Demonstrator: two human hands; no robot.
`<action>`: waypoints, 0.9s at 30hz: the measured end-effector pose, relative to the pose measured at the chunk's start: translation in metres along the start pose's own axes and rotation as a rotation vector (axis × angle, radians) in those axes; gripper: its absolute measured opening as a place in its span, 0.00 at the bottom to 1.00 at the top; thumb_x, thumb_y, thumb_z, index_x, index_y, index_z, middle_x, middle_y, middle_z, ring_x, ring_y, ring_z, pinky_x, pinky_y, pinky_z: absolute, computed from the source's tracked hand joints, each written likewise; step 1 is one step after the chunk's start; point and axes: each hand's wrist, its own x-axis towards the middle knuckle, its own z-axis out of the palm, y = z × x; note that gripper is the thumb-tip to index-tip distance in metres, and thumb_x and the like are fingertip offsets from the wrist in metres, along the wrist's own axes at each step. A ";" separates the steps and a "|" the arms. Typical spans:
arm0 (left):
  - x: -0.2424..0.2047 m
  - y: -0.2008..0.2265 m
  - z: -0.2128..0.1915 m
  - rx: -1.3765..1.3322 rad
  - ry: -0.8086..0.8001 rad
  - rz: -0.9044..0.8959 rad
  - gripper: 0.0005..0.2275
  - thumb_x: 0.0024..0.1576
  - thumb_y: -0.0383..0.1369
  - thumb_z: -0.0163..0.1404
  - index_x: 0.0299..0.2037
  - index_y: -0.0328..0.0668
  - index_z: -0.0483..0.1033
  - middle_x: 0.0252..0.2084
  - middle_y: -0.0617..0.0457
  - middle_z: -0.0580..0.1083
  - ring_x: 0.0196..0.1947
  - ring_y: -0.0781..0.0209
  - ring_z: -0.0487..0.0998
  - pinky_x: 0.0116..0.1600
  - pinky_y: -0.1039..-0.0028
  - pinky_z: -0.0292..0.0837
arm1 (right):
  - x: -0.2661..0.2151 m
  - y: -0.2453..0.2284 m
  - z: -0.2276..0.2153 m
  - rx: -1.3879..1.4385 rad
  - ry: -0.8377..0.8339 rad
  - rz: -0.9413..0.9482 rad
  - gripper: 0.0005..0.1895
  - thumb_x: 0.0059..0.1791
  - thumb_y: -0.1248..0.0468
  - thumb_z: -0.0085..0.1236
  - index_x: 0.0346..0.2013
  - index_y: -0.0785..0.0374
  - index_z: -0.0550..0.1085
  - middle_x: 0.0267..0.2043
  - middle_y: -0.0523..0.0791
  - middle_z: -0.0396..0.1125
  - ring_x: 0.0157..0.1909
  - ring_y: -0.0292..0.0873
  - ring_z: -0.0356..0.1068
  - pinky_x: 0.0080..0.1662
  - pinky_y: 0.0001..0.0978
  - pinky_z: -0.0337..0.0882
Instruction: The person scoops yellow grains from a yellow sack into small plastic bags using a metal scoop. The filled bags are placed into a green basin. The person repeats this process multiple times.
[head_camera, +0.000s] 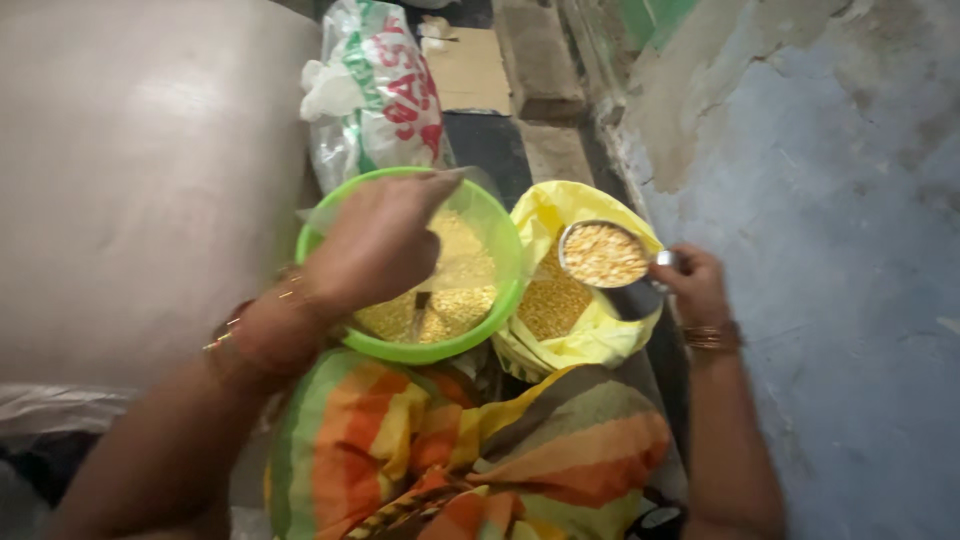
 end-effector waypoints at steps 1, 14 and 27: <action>0.003 -0.003 0.005 -0.016 -0.005 0.019 0.29 0.42 0.18 0.46 0.60 0.28 0.72 0.52 0.34 0.77 0.48 0.42 0.80 0.53 0.58 0.74 | -0.007 -0.030 -0.003 -0.012 -0.009 -0.017 0.07 0.46 0.68 0.63 0.38 0.67 0.77 0.32 0.42 0.73 0.31 0.34 0.70 0.37 0.26 0.69; 0.030 -0.003 0.069 -0.015 -0.166 -0.153 0.10 0.47 0.21 0.48 0.38 0.34 0.77 0.35 0.40 0.78 0.38 0.41 0.79 0.41 0.55 0.75 | -0.036 -0.278 0.080 -0.813 -0.222 -0.443 0.14 0.46 0.56 0.70 0.32 0.64 0.77 0.25 0.45 0.70 0.24 0.38 0.67 0.29 0.33 0.68; 0.008 -0.044 0.108 -0.540 -0.043 -0.354 0.28 0.45 0.21 0.52 0.61 0.27 0.71 0.46 0.33 0.80 0.35 0.52 0.83 0.40 0.67 0.78 | -0.051 -0.290 0.186 -1.295 -0.458 -0.666 0.16 0.42 0.54 0.67 0.40 0.57 0.78 0.34 0.48 0.73 0.37 0.51 0.75 0.39 0.46 0.74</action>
